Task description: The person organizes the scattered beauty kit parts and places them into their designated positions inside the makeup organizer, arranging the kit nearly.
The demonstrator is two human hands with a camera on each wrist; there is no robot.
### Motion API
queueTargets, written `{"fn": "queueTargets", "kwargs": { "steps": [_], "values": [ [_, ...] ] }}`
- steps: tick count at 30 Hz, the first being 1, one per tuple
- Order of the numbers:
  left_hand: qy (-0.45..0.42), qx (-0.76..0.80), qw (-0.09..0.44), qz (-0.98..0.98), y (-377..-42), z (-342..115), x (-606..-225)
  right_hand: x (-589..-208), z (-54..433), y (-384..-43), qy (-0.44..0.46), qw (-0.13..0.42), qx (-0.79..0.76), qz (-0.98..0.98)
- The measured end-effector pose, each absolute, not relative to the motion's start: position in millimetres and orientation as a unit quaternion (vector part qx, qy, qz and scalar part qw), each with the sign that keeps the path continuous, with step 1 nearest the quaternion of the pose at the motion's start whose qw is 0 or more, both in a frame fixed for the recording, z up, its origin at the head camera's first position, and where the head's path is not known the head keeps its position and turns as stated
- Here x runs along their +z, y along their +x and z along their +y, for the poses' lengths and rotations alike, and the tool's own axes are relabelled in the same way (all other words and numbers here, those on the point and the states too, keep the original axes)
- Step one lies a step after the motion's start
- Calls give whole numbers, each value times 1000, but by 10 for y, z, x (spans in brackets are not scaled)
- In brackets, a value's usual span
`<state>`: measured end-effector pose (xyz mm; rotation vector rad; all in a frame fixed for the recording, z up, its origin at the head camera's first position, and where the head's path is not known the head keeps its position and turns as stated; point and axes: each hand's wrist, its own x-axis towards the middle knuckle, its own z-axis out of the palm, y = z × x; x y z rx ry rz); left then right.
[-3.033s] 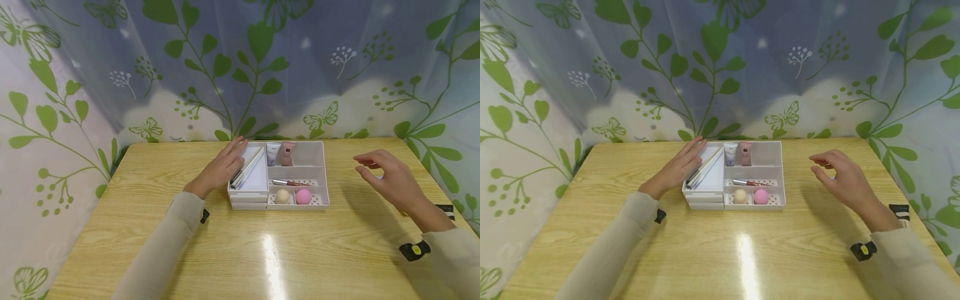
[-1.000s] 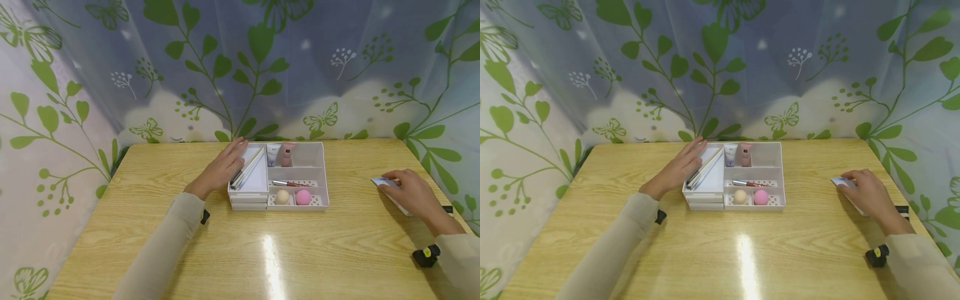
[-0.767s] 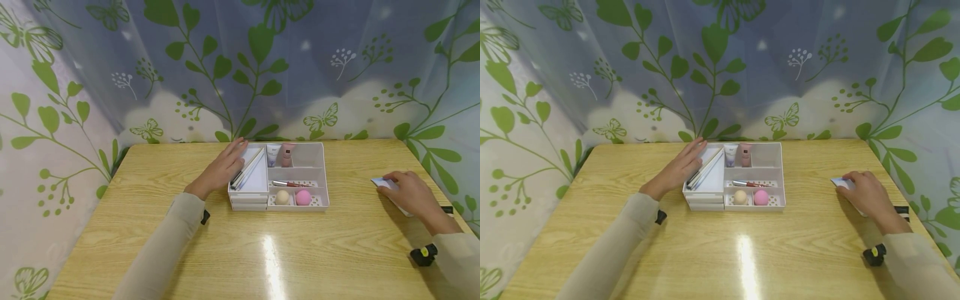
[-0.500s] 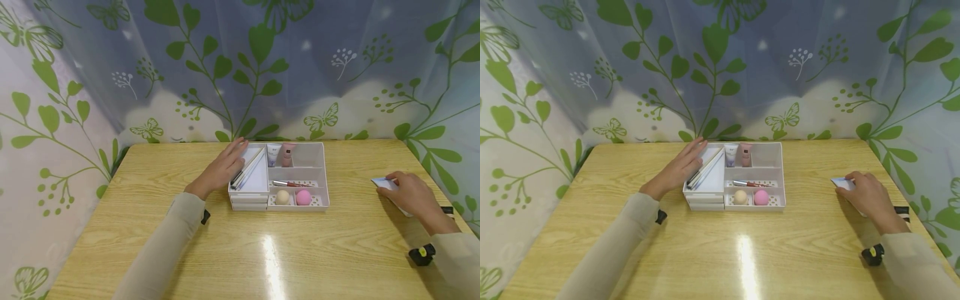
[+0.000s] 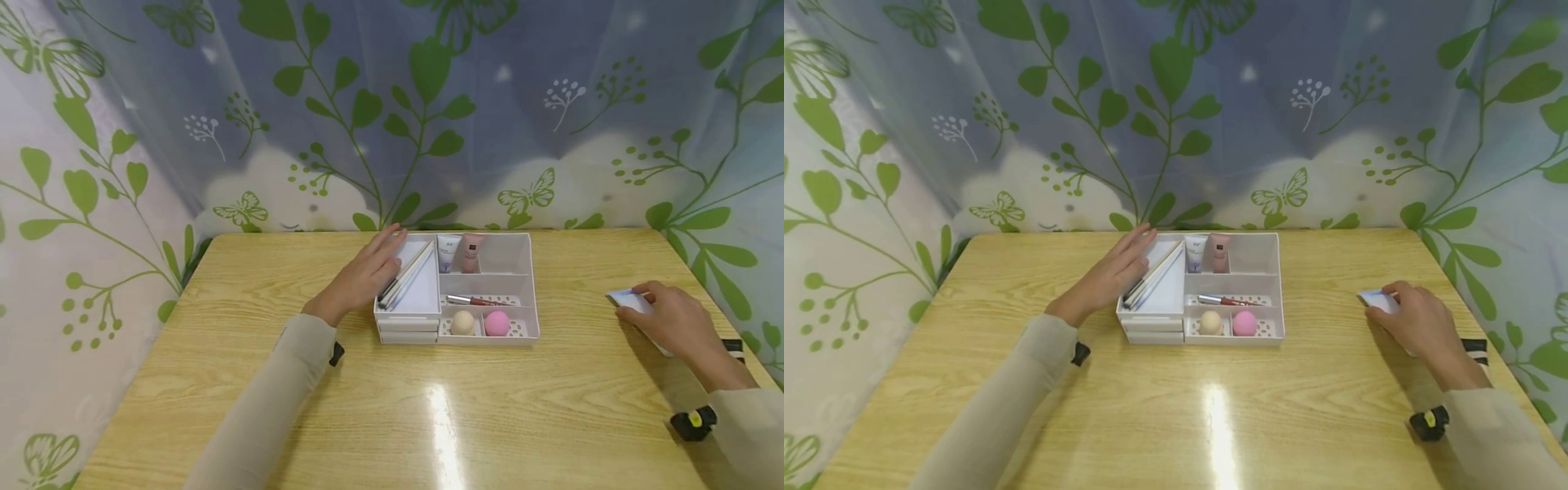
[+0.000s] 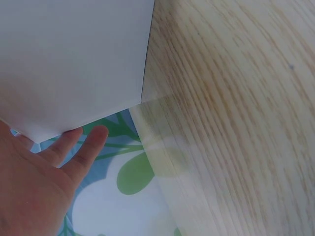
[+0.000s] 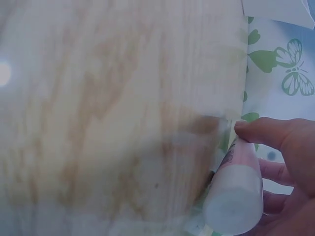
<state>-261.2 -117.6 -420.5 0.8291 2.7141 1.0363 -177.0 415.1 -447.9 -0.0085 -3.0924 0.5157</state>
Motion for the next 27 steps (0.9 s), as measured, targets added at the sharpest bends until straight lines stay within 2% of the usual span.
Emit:
{"fn": "queueTargets", "kwargs": {
  "steps": [27],
  "values": [
    [272, 345, 60, 896, -2598, -1176, -4211, -4330, 3919, -1764, -15, 132, 256, -958]
  ]
}}
